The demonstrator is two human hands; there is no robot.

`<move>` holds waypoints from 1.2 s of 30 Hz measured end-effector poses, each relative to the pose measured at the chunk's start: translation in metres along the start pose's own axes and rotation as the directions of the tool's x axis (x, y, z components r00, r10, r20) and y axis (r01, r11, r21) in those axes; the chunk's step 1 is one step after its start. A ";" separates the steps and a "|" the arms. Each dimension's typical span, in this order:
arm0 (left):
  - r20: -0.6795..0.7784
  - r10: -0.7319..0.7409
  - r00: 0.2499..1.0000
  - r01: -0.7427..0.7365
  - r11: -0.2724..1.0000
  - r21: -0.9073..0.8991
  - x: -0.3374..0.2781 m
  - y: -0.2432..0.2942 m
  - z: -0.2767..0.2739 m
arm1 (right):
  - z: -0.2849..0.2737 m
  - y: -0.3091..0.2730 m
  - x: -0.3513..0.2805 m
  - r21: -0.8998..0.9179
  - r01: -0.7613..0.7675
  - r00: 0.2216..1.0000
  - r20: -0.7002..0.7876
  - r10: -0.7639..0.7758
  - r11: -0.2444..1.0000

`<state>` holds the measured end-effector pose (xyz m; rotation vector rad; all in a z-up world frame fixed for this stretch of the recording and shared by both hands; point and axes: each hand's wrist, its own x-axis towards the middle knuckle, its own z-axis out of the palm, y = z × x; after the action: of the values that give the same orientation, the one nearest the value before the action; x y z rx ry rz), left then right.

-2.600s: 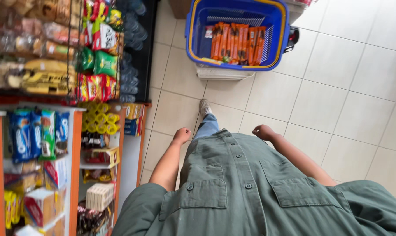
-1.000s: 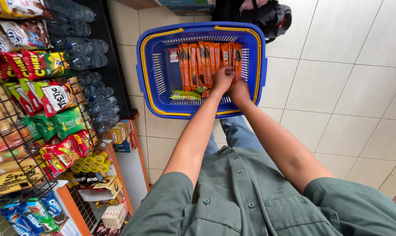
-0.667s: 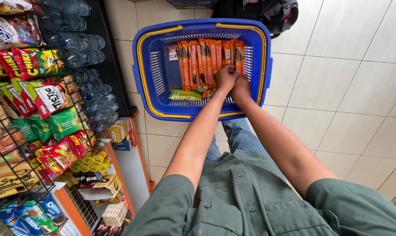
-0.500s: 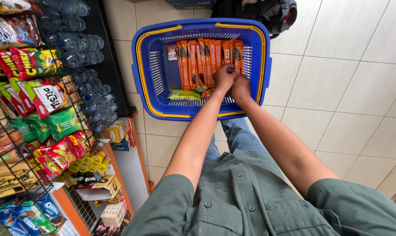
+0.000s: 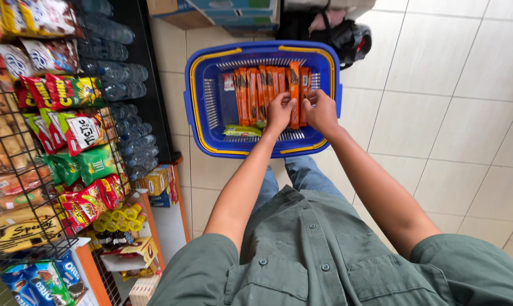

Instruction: The person picks up snack bars from a blue basket and places them into organized boxes on the grocery store shelves.

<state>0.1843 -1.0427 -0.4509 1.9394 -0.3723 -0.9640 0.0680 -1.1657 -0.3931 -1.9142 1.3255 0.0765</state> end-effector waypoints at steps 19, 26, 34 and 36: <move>0.011 0.397 0.918 -0.397 0.918 0.001 -0.147 0.230 -0.115 | -0.211 -0.150 -0.072 0.742 0.414 0.856 -0.120 -0.503 0.527; -0.112 0.385 0.916 -0.387 0.922 0.008 -0.179 0.229 -0.135 | -0.247 -0.137 -0.085 0.786 0.441 0.866 -0.246 -0.436 0.433; -0.155 0.390 0.907 -0.415 0.892 -0.178 -0.187 0.261 -0.134 | -0.280 -0.134 -0.112 0.843 0.424 0.882 -0.302 -0.363 0.330; -0.187 0.416 0.890 -0.450 0.870 -0.203 -0.195 0.284 -0.140 | -0.287 -0.133 -0.115 0.854 0.423 0.880 -0.309 -0.360 0.301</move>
<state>0.1964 -0.9970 -0.0815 1.5924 -0.5566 -0.5470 0.0192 -1.2387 -0.0684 -1.1586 0.5884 -0.8307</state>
